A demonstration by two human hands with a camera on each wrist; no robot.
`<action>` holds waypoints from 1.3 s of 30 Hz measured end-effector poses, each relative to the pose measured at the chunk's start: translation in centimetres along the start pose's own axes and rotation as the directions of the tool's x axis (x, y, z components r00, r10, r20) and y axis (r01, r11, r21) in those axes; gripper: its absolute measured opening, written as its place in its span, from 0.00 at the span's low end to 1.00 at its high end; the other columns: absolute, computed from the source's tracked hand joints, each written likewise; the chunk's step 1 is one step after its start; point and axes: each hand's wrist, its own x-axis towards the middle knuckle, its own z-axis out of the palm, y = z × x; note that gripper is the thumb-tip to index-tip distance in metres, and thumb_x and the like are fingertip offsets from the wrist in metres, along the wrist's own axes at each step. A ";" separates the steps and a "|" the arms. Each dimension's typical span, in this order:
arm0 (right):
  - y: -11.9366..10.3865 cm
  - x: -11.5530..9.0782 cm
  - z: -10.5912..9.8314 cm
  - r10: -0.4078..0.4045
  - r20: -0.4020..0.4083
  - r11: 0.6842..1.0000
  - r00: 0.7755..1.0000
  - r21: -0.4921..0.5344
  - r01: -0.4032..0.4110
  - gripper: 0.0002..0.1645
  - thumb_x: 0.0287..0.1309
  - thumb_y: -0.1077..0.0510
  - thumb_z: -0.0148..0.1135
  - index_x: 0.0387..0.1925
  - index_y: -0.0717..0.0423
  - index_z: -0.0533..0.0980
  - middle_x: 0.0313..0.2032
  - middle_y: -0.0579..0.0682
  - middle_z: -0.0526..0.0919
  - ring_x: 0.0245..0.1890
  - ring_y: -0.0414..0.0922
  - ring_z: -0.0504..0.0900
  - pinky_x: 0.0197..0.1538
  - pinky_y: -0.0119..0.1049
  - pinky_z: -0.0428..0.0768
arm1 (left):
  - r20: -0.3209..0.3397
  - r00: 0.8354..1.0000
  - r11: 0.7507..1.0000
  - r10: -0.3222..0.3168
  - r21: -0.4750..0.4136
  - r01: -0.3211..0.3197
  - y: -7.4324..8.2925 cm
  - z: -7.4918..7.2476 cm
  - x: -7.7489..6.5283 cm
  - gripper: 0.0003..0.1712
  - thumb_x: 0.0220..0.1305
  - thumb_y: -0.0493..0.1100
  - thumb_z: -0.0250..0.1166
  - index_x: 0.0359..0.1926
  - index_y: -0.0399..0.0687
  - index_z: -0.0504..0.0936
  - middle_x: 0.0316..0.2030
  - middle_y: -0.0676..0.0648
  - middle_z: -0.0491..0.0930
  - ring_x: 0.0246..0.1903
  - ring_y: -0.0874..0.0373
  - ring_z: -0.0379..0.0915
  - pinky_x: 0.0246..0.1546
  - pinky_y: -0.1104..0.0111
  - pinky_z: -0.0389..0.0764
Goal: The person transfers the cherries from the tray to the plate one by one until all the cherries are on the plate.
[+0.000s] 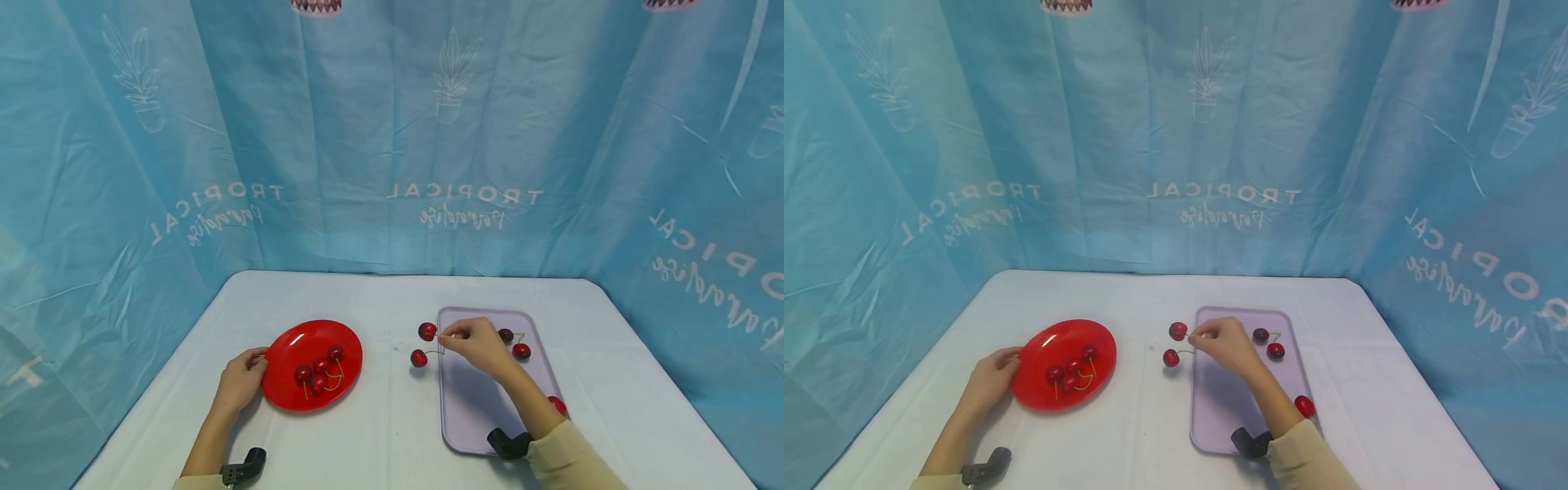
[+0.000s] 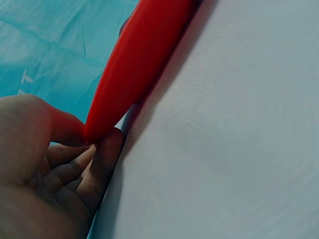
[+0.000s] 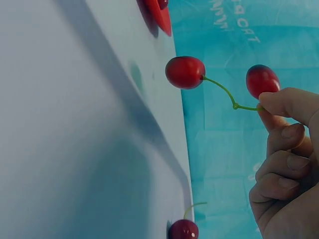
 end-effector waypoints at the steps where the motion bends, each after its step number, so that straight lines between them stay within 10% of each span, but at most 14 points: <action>1: -0.1 0.1 0.1 -0.004 0.003 1.000 1.000 0.006 0.004 0.04 0.52 0.54 0.71 0.29 0.50 0.85 0.17 0.46 0.74 0.21 0.42 0.69 0.21 0.32 0.65 | 0.002 1.000 1.000 -0.002 0.002 0.002 0.0 0.0 0.0 0.23 0.70 0.39 0.51 0.61 0.31 0.70 0.52 0.32 0.75 0.50 0.40 0.71 0.51 0.50 0.76; 39: -4.3 3.7 5.0 -0.083 0.048 0.997 0.995 0.010 0.083 0.03 0.54 0.51 0.69 0.28 0.42 0.86 0.13 0.45 0.69 0.17 0.41 0.65 0.17 0.33 0.62 | 0.002 1.000 1.000 0.005 0.014 -0.005 -0.4 0.2 0.2 0.22 0.70 0.39 0.49 0.61 0.31 0.70 0.53 0.31 0.74 0.52 0.39 0.70 0.52 0.48 0.75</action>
